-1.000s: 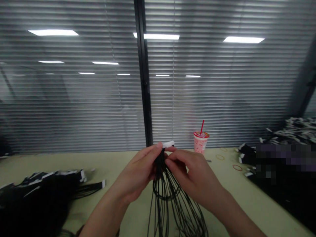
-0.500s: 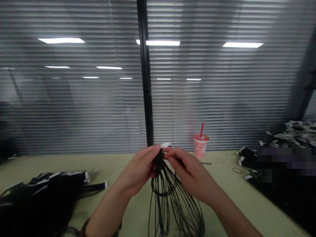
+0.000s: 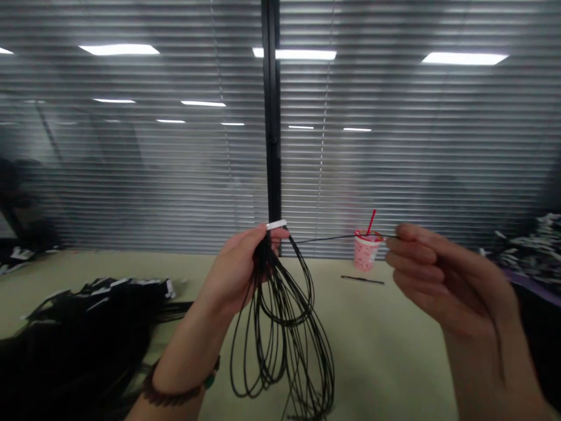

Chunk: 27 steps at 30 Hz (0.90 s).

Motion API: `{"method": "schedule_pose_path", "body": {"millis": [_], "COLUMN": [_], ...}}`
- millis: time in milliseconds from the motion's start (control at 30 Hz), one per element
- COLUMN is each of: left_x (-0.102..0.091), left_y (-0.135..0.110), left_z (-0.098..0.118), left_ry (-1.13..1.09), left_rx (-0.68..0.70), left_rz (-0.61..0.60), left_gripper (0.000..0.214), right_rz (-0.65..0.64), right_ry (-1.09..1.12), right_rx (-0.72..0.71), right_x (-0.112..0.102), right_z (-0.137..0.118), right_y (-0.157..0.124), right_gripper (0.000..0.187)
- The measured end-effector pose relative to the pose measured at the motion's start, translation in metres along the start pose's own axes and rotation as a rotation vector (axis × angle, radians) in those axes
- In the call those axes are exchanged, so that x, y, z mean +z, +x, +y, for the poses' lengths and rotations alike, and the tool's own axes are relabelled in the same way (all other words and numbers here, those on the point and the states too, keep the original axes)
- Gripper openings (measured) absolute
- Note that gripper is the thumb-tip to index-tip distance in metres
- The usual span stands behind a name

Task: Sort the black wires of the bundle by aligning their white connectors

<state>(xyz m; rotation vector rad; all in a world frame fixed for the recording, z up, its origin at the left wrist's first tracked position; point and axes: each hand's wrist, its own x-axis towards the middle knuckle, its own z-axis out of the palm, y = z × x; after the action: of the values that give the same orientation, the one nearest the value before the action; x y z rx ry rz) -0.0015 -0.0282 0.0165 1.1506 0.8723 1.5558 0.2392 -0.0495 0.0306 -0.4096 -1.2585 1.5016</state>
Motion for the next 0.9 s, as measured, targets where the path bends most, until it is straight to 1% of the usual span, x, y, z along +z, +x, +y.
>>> {"method": "schedule_pose_path", "body": {"millis": [67,167,233,300,367,433,500,533,600,667,700,800,833,900], "left_x": [0.000,-0.001,-0.002,-0.002,-0.003,-0.002,0.001,0.002,0.006,0.010,0.011,0.014,0.014,0.015], "left_y": [0.002,0.004,0.004,0.005,0.004,0.004,0.002,0.002,0.000,-0.001,-0.001,0.000,0.000,0.000], "left_z": [0.000,0.000,-0.001,-0.003,-0.003,-0.003,-0.001,0.000,0.001,0.001,0.000,-0.004,-0.006,-0.009], "left_ry": [0.025,0.039,0.027,0.002,-0.035,-0.074,-0.097,-0.100,-0.092,-0.083,-0.081,-0.061,-0.049,-0.028], "left_rx": [0.015,0.021,0.016,0.008,-0.014,-0.044,-0.053,-0.054,-0.055,-0.065,-0.064,-0.035,-0.027,-0.020], "left_rz": [0.036,0.071,0.048,0.001,-0.048,-0.075,-0.071,-0.065,-0.043,-0.010,0.007,0.010,-0.007,-0.039], "left_gripper": [0.026,0.024,0.024,0.024,0.024,0.023,0.022,0.023,0.025,0.026,0.026,0.028,0.030,0.032], "right_rz": [0.127,0.335,0.459,0.523,0.512,0.472,0.454,0.451,0.451,0.463,0.477,0.495,0.470,0.361], "right_ry": [-0.005,-0.098,-0.173,-0.212,-0.157,0.011,0.194,0.258,0.309,0.268,0.218,0.000,-0.081,-0.245], "right_rx": [-0.074,-0.226,-0.297,-0.310,-0.325,-0.401,-0.448,-0.448,-0.441,-0.482,-0.520,-0.588,-0.584,-0.543], "right_x": [-0.008,-0.018,-0.021,-0.022,-0.023,-0.026,-0.030,-0.033,-0.035,-0.033,-0.030,-0.014,-0.007,0.009], "right_z": [-0.009,-0.019,-0.023,-0.024,-0.022,-0.020,-0.017,-0.017,-0.015,-0.013,-0.010,0.005,0.012,0.030], "right_y": [-0.003,-0.007,-0.008,-0.007,-0.003,0.004,0.013,0.016,0.021,0.023,0.023,0.022,0.021,0.020], "right_gripper": [0.013,0.034,0.045,0.046,0.038,0.028,0.021,0.019,0.013,0.009,0.011,0.012,0.009,0.006]}}
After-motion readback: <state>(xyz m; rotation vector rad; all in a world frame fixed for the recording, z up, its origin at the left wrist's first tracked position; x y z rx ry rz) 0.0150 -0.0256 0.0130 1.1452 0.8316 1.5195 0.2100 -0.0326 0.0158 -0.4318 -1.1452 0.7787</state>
